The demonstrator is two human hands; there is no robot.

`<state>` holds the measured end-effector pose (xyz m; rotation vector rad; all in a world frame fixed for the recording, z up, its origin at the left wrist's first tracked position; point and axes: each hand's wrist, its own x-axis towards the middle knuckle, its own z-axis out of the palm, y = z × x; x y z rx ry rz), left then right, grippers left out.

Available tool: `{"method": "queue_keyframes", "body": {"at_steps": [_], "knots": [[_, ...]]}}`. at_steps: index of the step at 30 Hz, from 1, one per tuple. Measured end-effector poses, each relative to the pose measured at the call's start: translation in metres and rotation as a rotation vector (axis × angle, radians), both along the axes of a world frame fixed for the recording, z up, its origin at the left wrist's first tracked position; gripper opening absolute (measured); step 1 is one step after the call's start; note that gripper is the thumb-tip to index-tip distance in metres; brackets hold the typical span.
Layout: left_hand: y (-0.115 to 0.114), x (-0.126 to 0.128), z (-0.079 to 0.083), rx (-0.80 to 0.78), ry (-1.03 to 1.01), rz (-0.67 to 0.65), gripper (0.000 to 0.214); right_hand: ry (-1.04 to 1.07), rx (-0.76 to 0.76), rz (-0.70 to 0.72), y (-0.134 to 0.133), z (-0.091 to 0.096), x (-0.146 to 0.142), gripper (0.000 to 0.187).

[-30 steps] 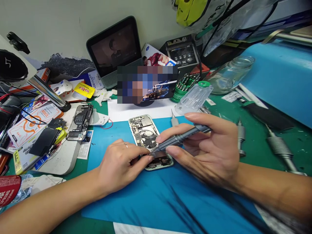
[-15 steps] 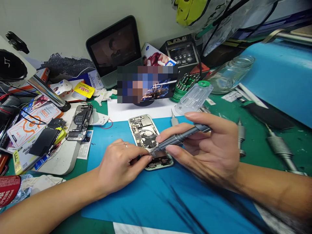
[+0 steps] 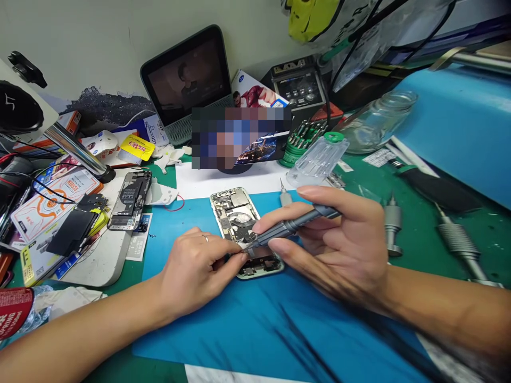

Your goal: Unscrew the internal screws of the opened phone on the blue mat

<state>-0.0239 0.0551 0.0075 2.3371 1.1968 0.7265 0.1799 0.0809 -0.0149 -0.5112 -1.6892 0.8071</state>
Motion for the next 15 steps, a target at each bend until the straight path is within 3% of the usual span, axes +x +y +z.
{"method": "queue_keyframes", "body": {"at_steps": [15], "knots": [[-0.0015,0.0008,0.0013,0.001,0.0,0.006,0.011,-0.001,0.016,-0.023,0.0013,0.0008,0.0004,0.071]]}}
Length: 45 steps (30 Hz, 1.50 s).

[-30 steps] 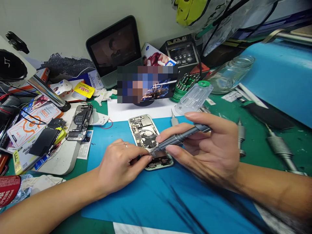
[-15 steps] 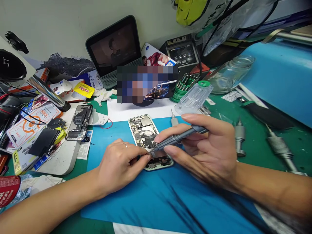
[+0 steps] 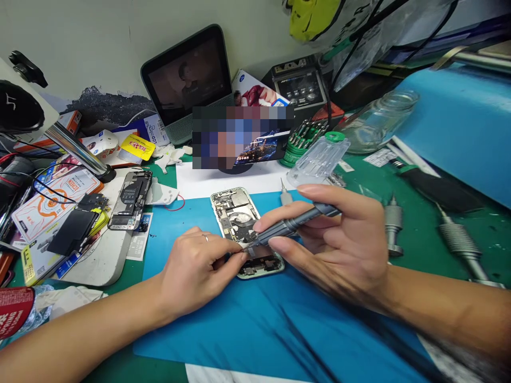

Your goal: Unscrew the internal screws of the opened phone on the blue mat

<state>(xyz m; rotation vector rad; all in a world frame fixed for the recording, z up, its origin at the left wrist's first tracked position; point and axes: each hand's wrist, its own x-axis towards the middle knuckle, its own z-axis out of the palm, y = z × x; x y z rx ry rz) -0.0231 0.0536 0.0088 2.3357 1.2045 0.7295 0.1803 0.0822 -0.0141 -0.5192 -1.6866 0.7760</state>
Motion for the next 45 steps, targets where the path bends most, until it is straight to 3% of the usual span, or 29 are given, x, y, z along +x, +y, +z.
{"method": "queue_keyframes", "body": {"at_steps": [15,24,45], "knots": [[0.0,-0.0007,-0.0007,0.002,0.018,0.01,0.013,0.003,-0.002,0.032,0.002,0.0001,-0.0009,0.069],[0.0001,-0.0002,0.0009,0.013,0.014,0.009,0.012,-0.004,-0.148,0.072,-0.002,0.0028,0.0009,0.06],[0.0005,0.0008,0.0008,0.042,-0.015,0.022,0.016,-0.006,-0.052,-0.001,0.0001,-0.0002,0.0,0.064]]}}
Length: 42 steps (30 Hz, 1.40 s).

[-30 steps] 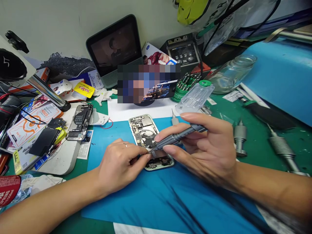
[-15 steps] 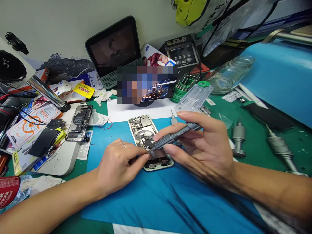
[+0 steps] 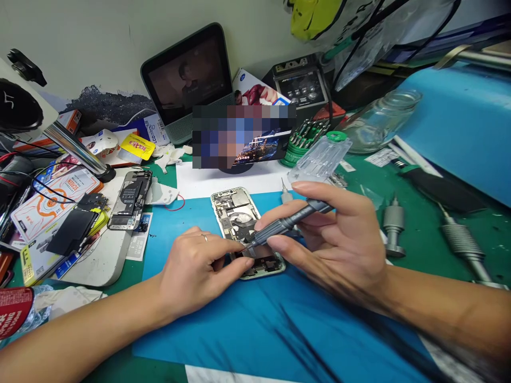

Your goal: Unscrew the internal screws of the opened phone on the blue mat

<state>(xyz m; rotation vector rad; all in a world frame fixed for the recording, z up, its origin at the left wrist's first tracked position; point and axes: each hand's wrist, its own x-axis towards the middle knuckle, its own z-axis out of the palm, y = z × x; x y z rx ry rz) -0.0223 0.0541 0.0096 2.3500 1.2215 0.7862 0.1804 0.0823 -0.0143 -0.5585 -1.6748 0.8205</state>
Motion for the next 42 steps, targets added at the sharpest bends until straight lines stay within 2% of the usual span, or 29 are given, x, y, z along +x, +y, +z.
{"method": "queue_keyframes", "body": {"at_steps": [21,24,26,29,31,36,42], "knots": [[-0.002,0.001,0.001,0.013,-0.029,0.062,0.014,-0.005,-0.013,-0.026,0.0,0.001,0.0,0.062],[-0.006,0.0,0.005,0.119,-0.104,0.098,0.023,-0.007,-0.076,-0.071,0.0,0.001,0.0,0.059],[-0.01,0.0,0.007,0.267,-0.107,0.003,0.02,0.0,-0.12,-0.08,-0.001,0.001,0.0,0.058],[-0.014,0.003,0.008,0.431,0.043,-0.231,0.017,0.021,-0.122,-0.068,-0.001,0.001,0.0,0.058],[-0.017,0.006,0.006,0.447,0.139,-0.29,0.021,0.026,-0.107,-0.068,-0.001,0.0,-0.001,0.058],[-0.028,0.008,-0.005,0.374,0.26,-0.318,0.042,0.017,-0.06,-0.116,-0.001,-0.004,-0.006,0.06],[-0.05,0.015,-0.008,0.263,0.505,-0.238,0.073,-0.053,0.1,-0.139,-0.001,0.01,-0.02,0.066]]}}
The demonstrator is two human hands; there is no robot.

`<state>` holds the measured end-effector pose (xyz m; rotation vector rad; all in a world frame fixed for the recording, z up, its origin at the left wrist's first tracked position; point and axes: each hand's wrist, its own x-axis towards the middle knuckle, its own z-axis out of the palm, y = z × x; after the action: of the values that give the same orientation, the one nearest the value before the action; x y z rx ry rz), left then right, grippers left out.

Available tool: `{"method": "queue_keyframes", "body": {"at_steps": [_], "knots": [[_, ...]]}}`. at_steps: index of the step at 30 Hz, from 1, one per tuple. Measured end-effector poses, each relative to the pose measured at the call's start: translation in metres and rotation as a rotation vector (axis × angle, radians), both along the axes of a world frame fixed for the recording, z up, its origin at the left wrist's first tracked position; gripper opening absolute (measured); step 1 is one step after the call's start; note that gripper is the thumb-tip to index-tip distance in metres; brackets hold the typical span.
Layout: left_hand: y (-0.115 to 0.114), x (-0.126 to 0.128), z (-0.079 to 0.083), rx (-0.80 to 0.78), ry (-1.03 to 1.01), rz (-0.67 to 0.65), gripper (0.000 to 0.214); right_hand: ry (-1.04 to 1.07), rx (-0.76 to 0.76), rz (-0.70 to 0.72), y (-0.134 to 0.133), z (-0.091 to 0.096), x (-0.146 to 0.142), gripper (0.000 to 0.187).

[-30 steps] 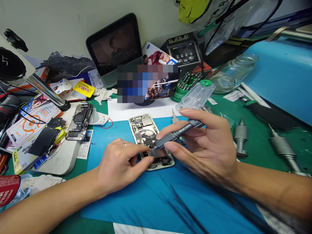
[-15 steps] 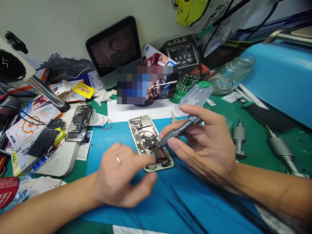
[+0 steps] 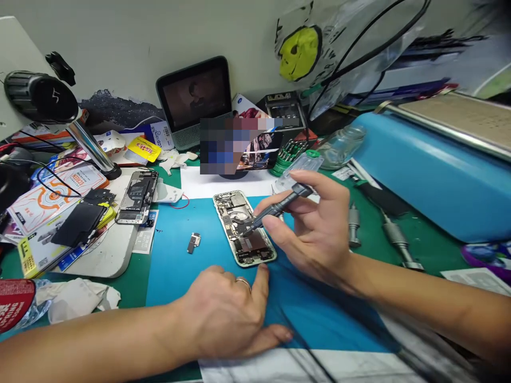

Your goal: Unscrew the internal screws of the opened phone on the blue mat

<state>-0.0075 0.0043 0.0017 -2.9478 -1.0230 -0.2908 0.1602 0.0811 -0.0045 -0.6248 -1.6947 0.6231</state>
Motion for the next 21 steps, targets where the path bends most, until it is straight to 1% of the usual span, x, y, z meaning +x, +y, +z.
{"method": "queue_keyframes", "body": {"at_steps": [2,4,7,9,12,15,18,21], "knots": [[-0.006,0.003,0.003,0.009,0.073,0.046,0.076,-0.033,0.062,0.004,0.0,0.002,-0.006,0.066],[-0.011,0.004,0.005,0.025,0.11,0.066,0.077,-0.023,0.109,0.017,0.002,0.0,-0.008,0.067],[-0.015,0.006,0.005,0.075,0.095,0.078,0.078,-0.057,0.246,0.045,0.004,-0.008,-0.006,0.072],[-0.016,0.006,0.003,0.103,0.09,0.098,0.079,-0.111,0.298,0.076,0.005,-0.012,-0.001,0.075],[-0.015,0.007,-0.001,0.111,0.099,0.13,0.084,-0.15,0.275,0.1,0.005,-0.016,0.003,0.074],[-0.014,0.008,-0.003,0.082,0.068,0.157,0.082,-0.16,0.256,0.113,0.005,-0.018,0.003,0.073],[-0.013,0.009,-0.003,0.071,0.054,0.17,0.08,-0.163,0.243,0.131,0.005,-0.019,0.003,0.074],[-0.012,0.009,0.0,0.043,0.104,0.162,0.077,-0.178,0.219,0.145,0.005,-0.02,0.004,0.076]]}}
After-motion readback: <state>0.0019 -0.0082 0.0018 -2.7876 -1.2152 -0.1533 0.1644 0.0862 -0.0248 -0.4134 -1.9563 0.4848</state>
